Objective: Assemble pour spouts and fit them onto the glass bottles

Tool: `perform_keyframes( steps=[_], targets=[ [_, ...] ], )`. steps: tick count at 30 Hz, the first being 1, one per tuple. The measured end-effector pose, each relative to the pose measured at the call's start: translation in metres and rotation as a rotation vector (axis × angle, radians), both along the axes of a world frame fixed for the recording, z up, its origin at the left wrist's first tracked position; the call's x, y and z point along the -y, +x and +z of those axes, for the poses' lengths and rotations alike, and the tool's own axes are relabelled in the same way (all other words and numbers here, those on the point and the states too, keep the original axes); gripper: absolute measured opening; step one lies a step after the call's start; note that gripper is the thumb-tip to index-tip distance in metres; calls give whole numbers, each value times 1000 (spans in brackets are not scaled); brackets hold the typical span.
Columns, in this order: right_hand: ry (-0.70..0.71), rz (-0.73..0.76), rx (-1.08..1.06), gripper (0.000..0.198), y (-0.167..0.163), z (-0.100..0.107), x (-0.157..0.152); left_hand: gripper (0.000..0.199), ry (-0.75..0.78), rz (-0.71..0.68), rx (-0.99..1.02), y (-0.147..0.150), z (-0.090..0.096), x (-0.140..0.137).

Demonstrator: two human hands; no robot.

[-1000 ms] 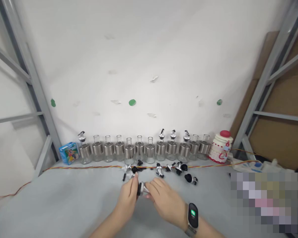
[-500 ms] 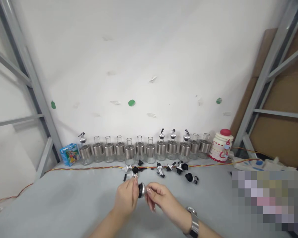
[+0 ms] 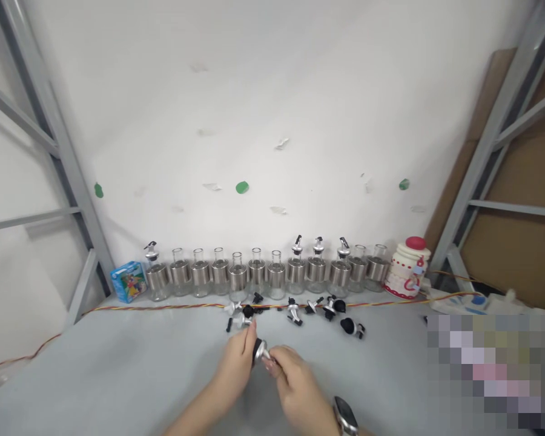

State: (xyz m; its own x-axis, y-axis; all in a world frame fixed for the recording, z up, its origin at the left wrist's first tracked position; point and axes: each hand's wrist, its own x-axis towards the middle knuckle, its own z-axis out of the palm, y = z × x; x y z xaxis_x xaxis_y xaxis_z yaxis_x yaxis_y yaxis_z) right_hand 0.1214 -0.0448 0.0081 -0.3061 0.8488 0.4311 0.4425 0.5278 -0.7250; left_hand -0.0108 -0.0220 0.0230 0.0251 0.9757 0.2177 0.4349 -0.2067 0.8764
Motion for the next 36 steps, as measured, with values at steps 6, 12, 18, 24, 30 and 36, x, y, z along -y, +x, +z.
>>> perform_keyframes(
  steps=[6,12,18,24,30,36],
  targets=[
    [491,8,392,24,4,-3,0,44,-158,-47,99,3,3,-1],
    [558,16,382,24,5,0,2,40,-90,-36,177,7,-4,9],
    [510,76,352,23,11,9,6,41,-18,-124,148,4,-3,14],
    [311,265,288,18,24,36,3,40,168,-154,99,0,2,20],
    [-199,311,-61,30,18,38,-2,48,102,-167,17,-6,9,16],
    [-433,230,-249,41,2,5,-12,50,-104,-24,49,2,0,9]
  ],
)
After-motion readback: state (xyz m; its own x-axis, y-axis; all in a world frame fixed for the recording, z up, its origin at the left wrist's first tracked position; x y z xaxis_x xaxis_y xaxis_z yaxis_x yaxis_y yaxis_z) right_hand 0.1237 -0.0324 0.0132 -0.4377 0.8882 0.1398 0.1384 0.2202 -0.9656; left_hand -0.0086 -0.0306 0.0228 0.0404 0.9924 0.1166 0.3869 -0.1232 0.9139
